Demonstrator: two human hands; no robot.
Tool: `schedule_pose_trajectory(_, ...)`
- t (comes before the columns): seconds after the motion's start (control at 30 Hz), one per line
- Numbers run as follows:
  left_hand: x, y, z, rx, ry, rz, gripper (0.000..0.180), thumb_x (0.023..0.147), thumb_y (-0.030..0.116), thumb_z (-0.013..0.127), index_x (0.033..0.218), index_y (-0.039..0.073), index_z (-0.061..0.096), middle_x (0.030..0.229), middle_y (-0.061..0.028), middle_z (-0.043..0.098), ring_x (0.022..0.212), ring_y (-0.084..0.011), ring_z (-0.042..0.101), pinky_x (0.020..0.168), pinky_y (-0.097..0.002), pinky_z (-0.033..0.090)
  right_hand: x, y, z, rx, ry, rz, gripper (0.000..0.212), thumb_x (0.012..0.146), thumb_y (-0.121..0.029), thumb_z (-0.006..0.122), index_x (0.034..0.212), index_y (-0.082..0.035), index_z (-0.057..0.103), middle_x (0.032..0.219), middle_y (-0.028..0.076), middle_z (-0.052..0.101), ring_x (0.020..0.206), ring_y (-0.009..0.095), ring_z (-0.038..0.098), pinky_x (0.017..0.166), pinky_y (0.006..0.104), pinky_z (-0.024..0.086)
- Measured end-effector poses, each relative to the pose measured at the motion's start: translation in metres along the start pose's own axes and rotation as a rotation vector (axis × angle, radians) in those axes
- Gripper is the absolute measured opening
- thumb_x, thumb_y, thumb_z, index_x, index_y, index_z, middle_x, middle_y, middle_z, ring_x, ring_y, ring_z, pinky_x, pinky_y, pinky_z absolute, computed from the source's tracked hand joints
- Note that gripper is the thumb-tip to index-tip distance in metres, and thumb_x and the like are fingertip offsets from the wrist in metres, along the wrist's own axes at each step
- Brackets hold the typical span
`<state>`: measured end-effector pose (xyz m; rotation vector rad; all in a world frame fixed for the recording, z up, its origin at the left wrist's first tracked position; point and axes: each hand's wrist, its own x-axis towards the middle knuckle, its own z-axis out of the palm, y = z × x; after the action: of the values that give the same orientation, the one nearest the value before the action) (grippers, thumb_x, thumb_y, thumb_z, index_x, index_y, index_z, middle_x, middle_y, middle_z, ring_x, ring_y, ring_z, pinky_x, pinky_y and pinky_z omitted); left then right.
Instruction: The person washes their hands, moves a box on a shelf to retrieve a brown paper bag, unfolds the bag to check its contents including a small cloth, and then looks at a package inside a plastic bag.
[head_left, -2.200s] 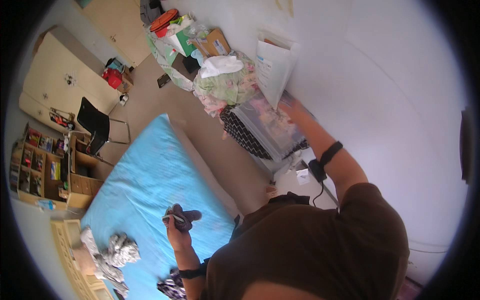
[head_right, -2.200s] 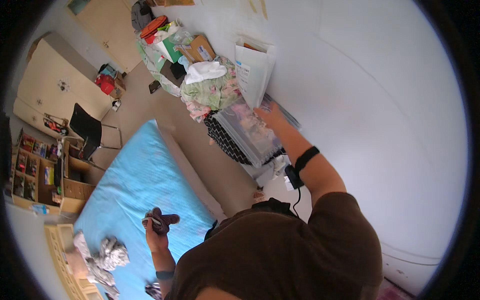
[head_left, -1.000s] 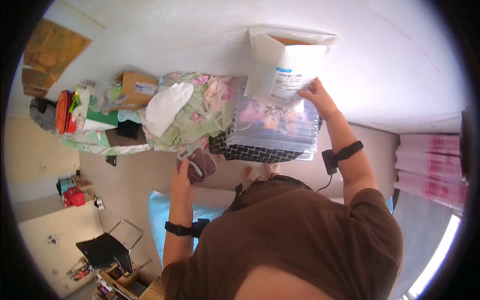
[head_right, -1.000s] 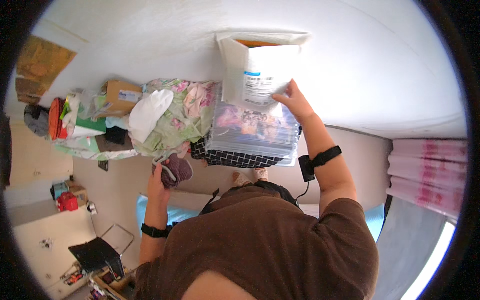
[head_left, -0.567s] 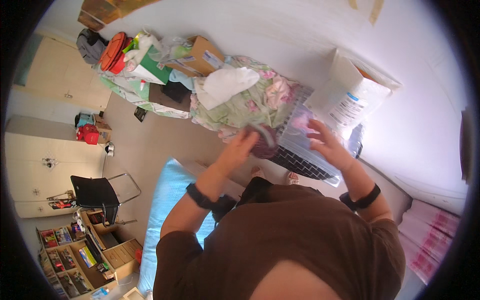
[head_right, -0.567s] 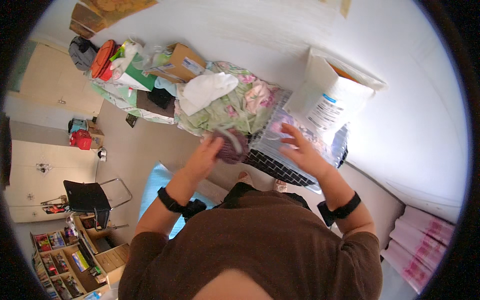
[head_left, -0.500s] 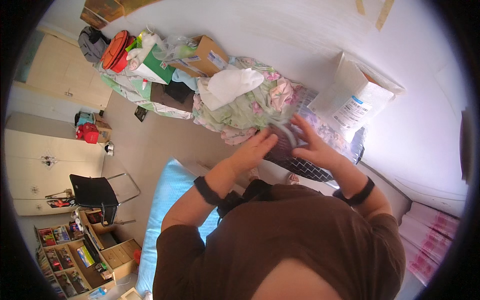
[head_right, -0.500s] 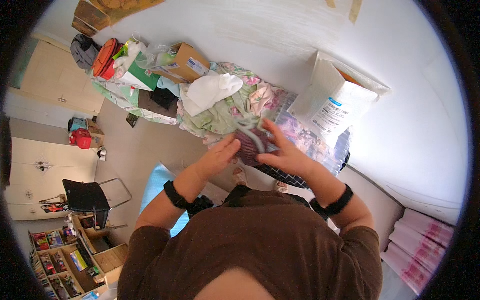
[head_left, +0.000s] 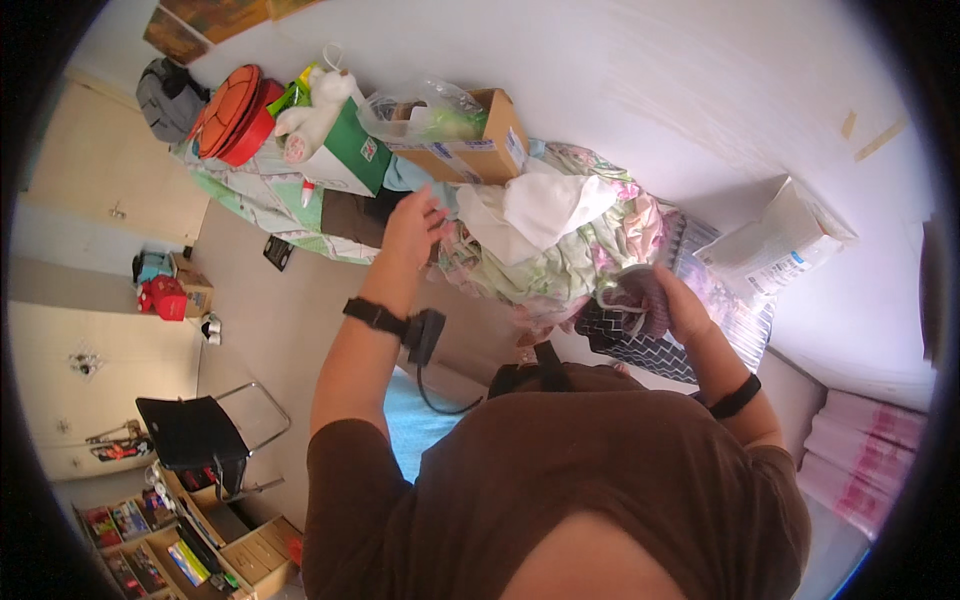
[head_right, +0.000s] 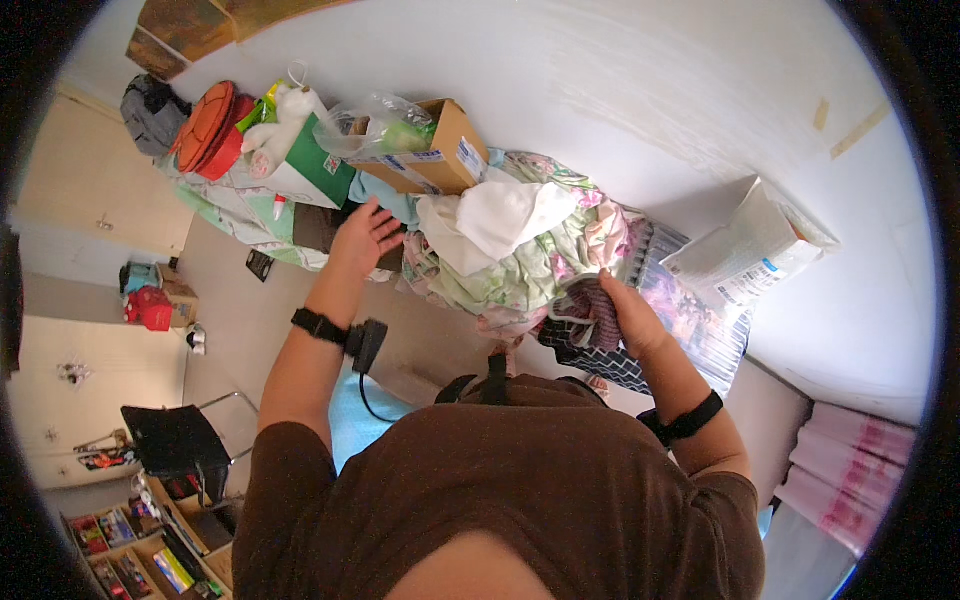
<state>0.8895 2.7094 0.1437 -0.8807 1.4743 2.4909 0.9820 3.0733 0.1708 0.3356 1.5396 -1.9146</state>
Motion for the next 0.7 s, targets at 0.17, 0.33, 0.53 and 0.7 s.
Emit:
schedule_pose_trajectory(0.17, 0.069, 0.032, -0.011, -0.243, 0.002, -0.086, 0.064, 0.075, 0.027, 0.053, 0.114, -0.001, 0.012, 0.105, -0.0203, 0.032, 0.098, -0.0364, 0.036, 0.084, -0.0535, 0.034, 0.000, -0.002, 0.020, -0.744, -0.023, 0.056, 0.031, 0.075, -0.031, 0.050, 0.086, -0.002, 0.055, 0.076, 0.009, 0.056, 0.067, 0.017, 0.051, 0.063, 0.0281, 0.040)
schedule_pose_trajectory(0.33, 0.087, 0.051, 0.019, -0.134, -0.056, -0.195, 0.053, 0.077, 0.028, 0.048, 0.116, 0.000, 0.027, 0.117, -0.0201, 0.029, 0.106, -0.0390, 0.032, 0.083, -0.0520, 0.036, -0.021, 0.034, -0.003, -0.668, 0.200, 0.054, 0.035, 0.071, -0.031, 0.055, 0.097, -0.007, 0.052, 0.084, 0.012, 0.056, 0.075, 0.021, 0.053, 0.068, 0.0312, 0.041)
schedule_pose_trajectory(0.53, 0.120, 0.048, 0.019, -0.059, -0.135, -0.220, 0.041, 0.079, 0.012, 0.039, 0.113, -0.008, 0.028, 0.116, -0.0234, 0.031, 0.104, -0.0413, 0.033, 0.083, -0.0495, 0.038, -0.039, 0.053, -0.012, -0.636, 0.339, 0.088, 0.034, 0.072, -0.028, 0.054, 0.100, -0.009, 0.054, 0.083, 0.013, 0.058, 0.074, 0.021, 0.055, 0.069, 0.0305, 0.043)
schedule_pose_trajectory(0.7, 0.089, 0.054, 0.039, -0.051, -0.024, 0.071, 0.024, 0.076, -0.002, 0.036, 0.097, -0.012, 0.039, 0.107, -0.0223, 0.039, 0.099, -0.0350, 0.041, 0.084, -0.0460, 0.040, -0.052, 0.052, -0.020, -0.551, 0.380, 0.080, 0.031, 0.073, -0.027, 0.053, 0.098, -0.008, 0.054, 0.081, 0.012, 0.058, 0.073, 0.021, 0.055, 0.068, 0.0302, 0.043)
